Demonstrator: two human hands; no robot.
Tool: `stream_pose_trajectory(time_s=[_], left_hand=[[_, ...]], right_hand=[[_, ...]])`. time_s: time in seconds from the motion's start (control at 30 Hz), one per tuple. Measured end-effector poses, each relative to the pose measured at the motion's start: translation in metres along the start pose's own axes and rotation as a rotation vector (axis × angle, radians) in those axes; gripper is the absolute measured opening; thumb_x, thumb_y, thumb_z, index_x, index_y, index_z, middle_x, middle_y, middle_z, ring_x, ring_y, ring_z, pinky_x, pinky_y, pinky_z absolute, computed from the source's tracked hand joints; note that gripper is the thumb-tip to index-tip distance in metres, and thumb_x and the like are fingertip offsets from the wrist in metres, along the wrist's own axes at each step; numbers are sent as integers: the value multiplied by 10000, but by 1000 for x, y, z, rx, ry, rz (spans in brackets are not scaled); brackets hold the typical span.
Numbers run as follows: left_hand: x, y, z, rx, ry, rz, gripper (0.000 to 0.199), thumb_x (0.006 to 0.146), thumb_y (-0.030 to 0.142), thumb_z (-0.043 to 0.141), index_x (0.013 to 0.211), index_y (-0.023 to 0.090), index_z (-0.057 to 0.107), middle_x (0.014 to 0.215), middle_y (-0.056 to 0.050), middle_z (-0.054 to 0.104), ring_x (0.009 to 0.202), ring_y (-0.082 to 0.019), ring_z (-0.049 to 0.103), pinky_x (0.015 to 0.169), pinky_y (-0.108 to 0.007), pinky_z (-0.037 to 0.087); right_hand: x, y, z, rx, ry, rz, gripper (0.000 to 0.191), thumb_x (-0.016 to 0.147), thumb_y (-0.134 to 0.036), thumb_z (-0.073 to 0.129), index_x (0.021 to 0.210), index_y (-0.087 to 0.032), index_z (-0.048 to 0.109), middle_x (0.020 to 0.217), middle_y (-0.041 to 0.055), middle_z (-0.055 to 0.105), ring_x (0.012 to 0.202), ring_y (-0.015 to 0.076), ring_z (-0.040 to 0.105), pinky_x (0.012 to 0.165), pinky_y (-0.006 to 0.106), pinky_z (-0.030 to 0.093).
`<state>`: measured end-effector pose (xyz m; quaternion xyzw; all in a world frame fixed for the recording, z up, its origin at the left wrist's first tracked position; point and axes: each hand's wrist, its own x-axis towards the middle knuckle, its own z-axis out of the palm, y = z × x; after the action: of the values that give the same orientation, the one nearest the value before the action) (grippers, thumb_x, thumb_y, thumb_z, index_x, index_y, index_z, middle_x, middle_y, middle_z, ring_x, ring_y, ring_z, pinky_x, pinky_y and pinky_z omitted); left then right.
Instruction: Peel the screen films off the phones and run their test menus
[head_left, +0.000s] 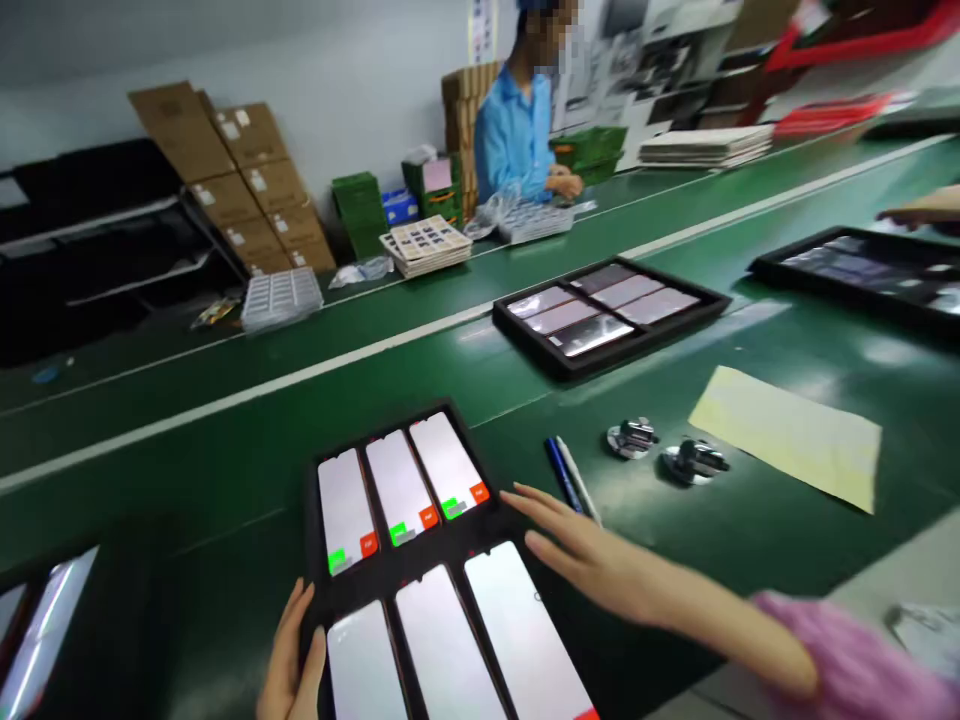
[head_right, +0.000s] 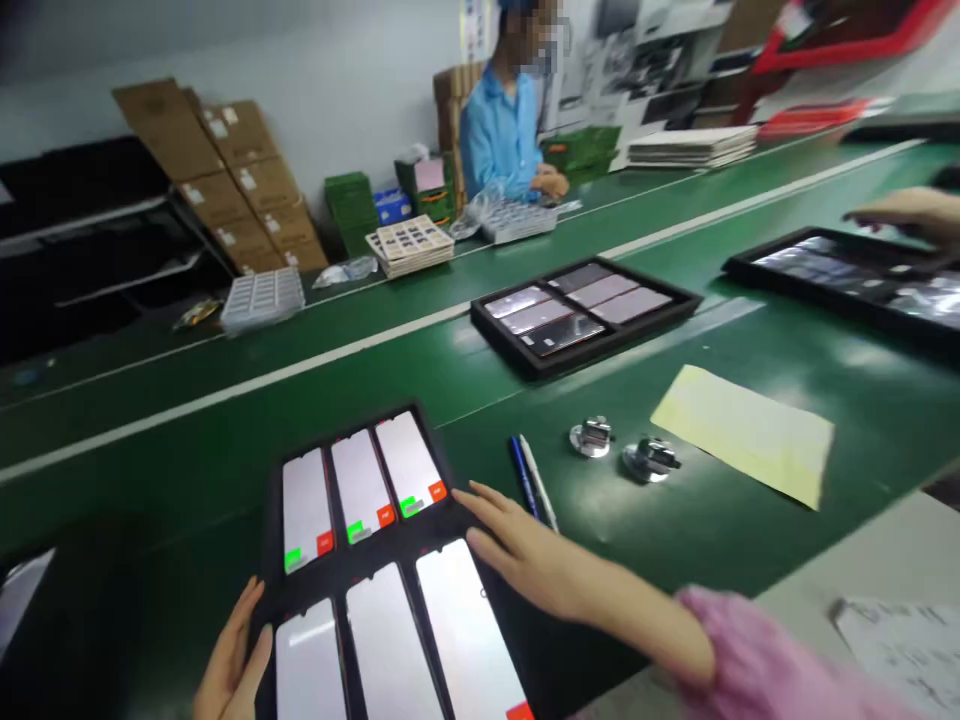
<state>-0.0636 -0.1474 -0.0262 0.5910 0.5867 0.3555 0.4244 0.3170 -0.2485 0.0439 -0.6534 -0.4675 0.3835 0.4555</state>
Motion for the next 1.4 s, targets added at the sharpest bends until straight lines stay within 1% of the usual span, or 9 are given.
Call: stream_pose_trajectory(time_s=[0.17,0.3,0.4,0.67,0.83,1.07,1.2,1.3,1.4], left_hand=[[25,12,2,194,43,245,380,1032,508,545,1259,225,658,1576,-131,554,1469,-285,538,1245,-438,423],[52,34,2,402,43,549,332,1062,377,458,1148,193,721,1331,-138,670,1300,-253,622,1123,-450,480],[48,50,7,534,-178,638,265,1027,330,538,1087,244,782,1076,-69,757,1080,-231,678,1063,-448,455],[27,88,42,843,-398,676,428,1076,500,480,1246,195,728,1203,-116,720,1126,-303,615,1134,-577,313],[38,96,64,977,-570,613,877,794,741,783,1431,164,605,1383,-167,634,1318,-388,533,1228,-714,172],[4,90,42,857,-504,802,891,853,658,794,1549,180,508,1504,-192,590,1404,-424,496,1227,-840,45],[-62,97,44,478,-794,1103,450,1040,471,638,1381,177,644,1317,-80,729,1233,-226,644,1357,-577,125],[-89,101,54,324,-820,1066,230,1069,109,502,1136,141,720,915,2,760,847,-126,683,1255,-429,409],[-81,105,48,273,-881,1015,265,1073,102,469,1041,157,726,797,22,720,757,-125,671,1095,-350,550]], right_hand=[[-24,41,66,-331,252,-184,477,1067,-551,427,1316,-248,698,1611,153,497,1484,285,508,1168,481,494],[9,43,72,-452,160,-242,408,1028,-559,515,1153,-267,771,1625,110,478,1517,368,391,1245,608,352],[25,39,67,-555,101,-290,382,1026,-516,535,1161,-263,787,1637,109,466,1483,427,361,1209,677,326],[31,31,66,-769,87,-372,327,1033,-502,573,1019,-296,825,1659,56,456,1453,497,337,1051,743,303],[41,27,73,-726,93,-400,277,1026,-443,623,910,-280,816,1476,50,650,1366,420,481,1026,646,309],[-56,4,51,-537,-113,-670,99,1011,-203,662,964,-242,740,953,18,724,838,156,598,882,410,404],[-119,-13,54,-438,-151,-645,186,995,-43,581,976,-180,705,784,-21,663,706,115,520,892,384,438],[-130,-16,53,-403,-249,-616,294,998,0,475,905,-190,678,758,-27,653,680,117,513,878,381,456],[-118,-12,40,-397,-239,-622,169,1006,-91,572,1009,-196,704,789,-23,668,723,124,566,824,369,475]])
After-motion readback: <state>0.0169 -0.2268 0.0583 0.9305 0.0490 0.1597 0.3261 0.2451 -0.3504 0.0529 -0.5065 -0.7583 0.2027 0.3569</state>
